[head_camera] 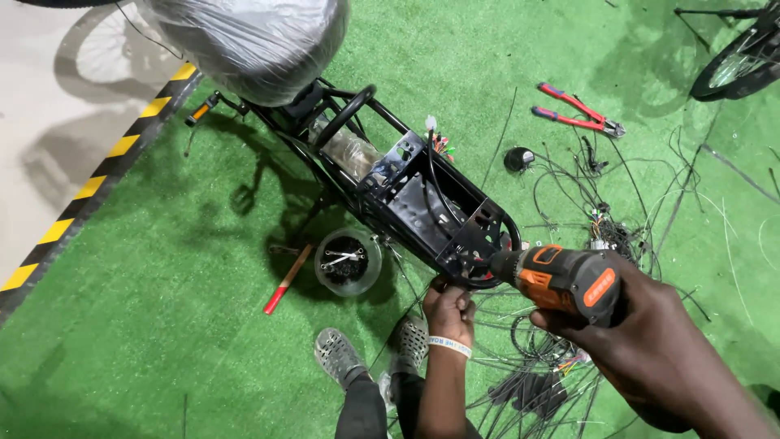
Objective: The person assembles an electric bicycle by installing a battery pack into the frame and securing it with a power drill. They then attach a rear rack to the frame using a wrench and tighten the bolts.
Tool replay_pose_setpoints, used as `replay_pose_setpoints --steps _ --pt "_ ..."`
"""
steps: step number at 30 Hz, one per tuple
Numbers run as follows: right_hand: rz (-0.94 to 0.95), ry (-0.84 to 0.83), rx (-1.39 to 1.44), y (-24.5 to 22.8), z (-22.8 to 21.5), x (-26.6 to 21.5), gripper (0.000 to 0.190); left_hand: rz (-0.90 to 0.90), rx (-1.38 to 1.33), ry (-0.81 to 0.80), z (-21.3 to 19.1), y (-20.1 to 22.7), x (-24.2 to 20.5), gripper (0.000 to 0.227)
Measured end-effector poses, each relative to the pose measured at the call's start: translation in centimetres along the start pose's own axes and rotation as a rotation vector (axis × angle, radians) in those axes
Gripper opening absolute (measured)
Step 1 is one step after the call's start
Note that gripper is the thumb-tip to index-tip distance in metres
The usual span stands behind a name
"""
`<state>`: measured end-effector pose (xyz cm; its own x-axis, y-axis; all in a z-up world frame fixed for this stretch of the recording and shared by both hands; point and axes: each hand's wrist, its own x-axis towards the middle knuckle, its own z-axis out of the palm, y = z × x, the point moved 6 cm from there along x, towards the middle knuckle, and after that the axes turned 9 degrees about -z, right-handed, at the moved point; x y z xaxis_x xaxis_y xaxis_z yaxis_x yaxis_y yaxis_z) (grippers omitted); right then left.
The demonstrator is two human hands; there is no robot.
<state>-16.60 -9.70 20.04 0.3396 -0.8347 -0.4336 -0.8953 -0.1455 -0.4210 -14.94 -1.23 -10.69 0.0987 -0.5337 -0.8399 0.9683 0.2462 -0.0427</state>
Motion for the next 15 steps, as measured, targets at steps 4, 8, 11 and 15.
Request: replay_pose_setpoints --steps 4,8,11,15 --pt "0.028 0.007 0.031 -0.4 -0.2 -1.1 0.054 0.009 0.034 -0.021 -0.7 -0.7 1.0 0.024" --pt "-0.103 0.077 0.097 1.8 -0.5 -1.0 0.048 -0.24 -0.069 -0.123 -3.0 -2.7 5.6 0.026" --pt "-0.002 0.093 0.277 1.9 -0.2 -1.2 0.049 -0.329 -0.076 -0.172 -3.1 -2.3 6.4 0.022" --pt "-0.112 0.046 0.174 1.7 -0.3 0.5 0.046 -0.271 -0.151 -0.307 -3.8 -2.4 9.2 0.024"
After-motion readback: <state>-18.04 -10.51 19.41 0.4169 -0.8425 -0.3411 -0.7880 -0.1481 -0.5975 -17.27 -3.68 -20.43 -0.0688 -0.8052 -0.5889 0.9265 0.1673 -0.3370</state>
